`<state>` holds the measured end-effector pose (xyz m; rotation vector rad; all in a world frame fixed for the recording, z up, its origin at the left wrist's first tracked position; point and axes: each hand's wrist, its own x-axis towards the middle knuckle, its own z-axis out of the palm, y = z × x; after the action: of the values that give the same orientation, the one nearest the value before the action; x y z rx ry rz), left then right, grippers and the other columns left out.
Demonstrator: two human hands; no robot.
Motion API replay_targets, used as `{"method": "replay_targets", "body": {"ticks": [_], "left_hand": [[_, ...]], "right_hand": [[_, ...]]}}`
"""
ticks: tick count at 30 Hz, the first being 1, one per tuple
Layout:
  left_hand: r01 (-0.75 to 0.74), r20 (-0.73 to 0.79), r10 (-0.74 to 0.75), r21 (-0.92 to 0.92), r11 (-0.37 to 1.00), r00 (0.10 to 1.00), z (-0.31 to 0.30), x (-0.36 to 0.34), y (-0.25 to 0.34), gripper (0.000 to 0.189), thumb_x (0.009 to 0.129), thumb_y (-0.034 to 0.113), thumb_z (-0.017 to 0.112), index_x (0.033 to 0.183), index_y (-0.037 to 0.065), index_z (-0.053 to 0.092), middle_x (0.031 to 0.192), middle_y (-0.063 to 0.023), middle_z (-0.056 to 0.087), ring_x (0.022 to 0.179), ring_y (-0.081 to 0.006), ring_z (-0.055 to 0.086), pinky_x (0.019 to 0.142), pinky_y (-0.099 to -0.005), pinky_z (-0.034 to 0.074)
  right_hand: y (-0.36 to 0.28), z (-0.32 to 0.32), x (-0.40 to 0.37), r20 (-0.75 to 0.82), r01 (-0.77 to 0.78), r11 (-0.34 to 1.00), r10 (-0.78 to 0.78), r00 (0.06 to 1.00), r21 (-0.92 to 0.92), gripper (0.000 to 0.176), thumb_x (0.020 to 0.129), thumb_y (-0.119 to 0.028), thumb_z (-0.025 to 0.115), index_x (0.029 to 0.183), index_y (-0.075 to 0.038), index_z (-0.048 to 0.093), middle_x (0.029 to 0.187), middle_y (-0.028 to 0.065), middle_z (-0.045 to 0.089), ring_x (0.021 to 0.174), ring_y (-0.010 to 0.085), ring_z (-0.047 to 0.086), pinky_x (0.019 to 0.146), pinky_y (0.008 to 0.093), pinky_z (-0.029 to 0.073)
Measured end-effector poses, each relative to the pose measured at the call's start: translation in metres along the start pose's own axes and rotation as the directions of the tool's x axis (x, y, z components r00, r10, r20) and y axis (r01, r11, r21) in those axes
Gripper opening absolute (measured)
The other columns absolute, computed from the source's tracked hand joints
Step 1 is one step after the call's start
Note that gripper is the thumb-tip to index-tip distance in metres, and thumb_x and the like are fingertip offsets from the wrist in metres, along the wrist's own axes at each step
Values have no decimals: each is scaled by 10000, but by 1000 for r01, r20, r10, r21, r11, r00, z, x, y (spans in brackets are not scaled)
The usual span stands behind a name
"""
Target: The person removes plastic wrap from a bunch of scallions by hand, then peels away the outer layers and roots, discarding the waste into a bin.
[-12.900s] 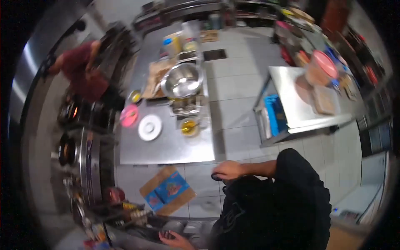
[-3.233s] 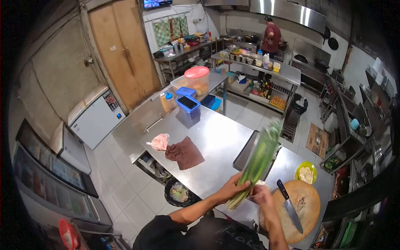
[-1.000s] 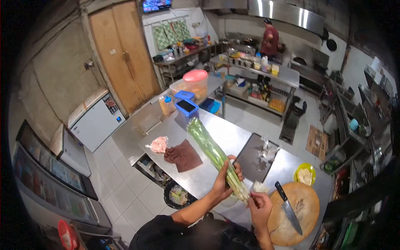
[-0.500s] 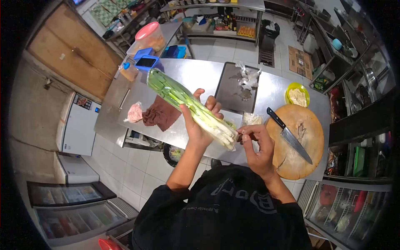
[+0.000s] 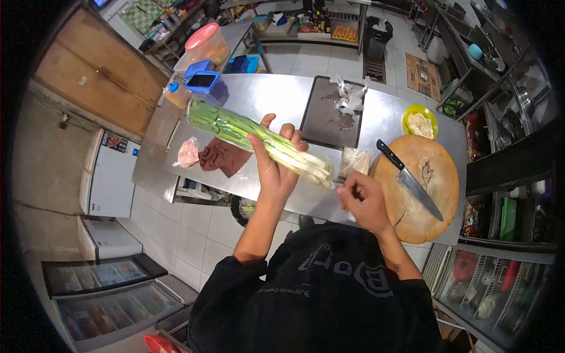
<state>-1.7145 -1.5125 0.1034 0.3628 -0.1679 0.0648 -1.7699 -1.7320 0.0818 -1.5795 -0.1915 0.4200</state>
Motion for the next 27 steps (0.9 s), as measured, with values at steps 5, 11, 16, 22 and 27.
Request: {"method": "replay_targets", "body": {"ticks": [5, 11, 16, 22, 27], "left_hand": [[-26, -181, 48, 121, 992, 982, 6, -1, -1, 582, 958, 631, 535, 1311, 176, 448, 979, -65, 486, 882, -196, 477, 786, -331, 459], [-11, -264, 76, 239, 971, 961, 12, -6, -12, 546, 984, 637, 480, 1276, 180, 418, 921, -41, 482, 858, -180, 483, 826, -346, 467], [-57, -343, 181, 342, 938, 922, 20, -8, -15, 515, 1004, 616, 460, 1288, 192, 395, 928, -42, 488, 870, -186, 494, 870, -365, 473], [-135, -337, 273, 379, 915, 901, 16, -13, -16, 489, 1023, 592, 436, 1287, 182, 399, 940, -50, 516, 884, -190, 527, 874, -389, 495], [-104, -286, 212, 350, 931, 935, -11, -18, -23, 467, 1053, 560, 390, 1310, 170, 390, 909, -41, 532, 879, -170, 565, 827, -338, 521]], "right_hand": [[-11, 20, -3, -64, 407, 770, -498, 865, -491, 414, 796, -83, 801, 1174, -24, 643, 1033, 142, 682, 941, 281, 688, 829, 368, 546], [-31, 31, 0, -205, 474, 676, -671, 712, -564, 344, 762, -50, 838, 1072, -28, 692, 987, 128, 687, 938, 276, 691, 807, 378, 556], [-25, 36, 5, -295, 486, 712, -673, 679, -507, 162, 784, 35, 781, 925, 10, 704, 944, 116, 686, 898, 275, 685, 775, 372, 553], [-24, 29, 3, -79, 624, 598, -751, 656, -503, 139, 834, 48, 710, 962, -2, 687, 945, 128, 693, 852, 308, 679, 771, 383, 538], [-4, 39, 4, -107, 500, 749, -594, 797, -435, 116, 914, -2, 664, 1027, -26, 653, 933, 114, 689, 793, 289, 656, 700, 372, 526]]}}
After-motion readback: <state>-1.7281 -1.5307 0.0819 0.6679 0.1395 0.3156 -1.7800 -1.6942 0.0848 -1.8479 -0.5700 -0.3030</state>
